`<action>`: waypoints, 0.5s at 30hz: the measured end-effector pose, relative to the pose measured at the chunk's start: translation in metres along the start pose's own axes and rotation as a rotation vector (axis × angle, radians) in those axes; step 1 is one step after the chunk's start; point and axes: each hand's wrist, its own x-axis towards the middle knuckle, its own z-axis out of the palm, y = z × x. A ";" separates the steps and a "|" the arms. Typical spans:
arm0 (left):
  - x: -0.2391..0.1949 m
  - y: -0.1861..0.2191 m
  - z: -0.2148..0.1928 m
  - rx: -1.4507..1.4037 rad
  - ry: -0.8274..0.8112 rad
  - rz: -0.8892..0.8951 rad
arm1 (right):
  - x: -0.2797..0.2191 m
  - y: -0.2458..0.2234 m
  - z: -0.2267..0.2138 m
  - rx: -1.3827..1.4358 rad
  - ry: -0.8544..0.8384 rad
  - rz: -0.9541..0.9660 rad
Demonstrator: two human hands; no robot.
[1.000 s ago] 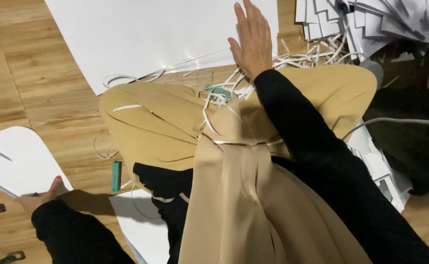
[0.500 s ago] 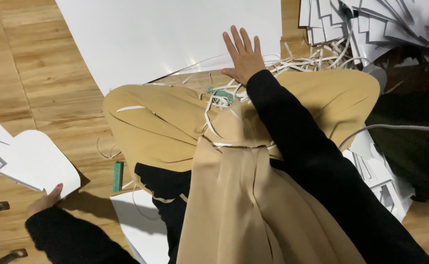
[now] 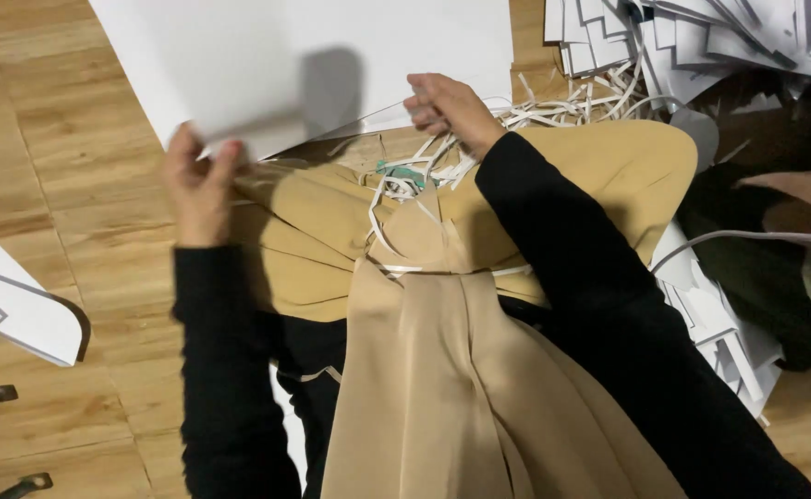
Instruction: Folding large printed paper sheets into folders and pressing the creases by hand.
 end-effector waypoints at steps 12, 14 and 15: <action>0.053 -0.044 0.120 0.211 0.020 0.445 | -0.002 0.016 -0.022 0.384 -0.162 0.120; 0.040 -0.056 0.127 0.253 -0.183 0.414 | -0.001 0.014 -0.016 0.355 -0.030 -0.061; 0.030 -0.056 0.131 0.255 -0.183 0.412 | 0.001 0.017 -0.014 0.356 -0.031 -0.059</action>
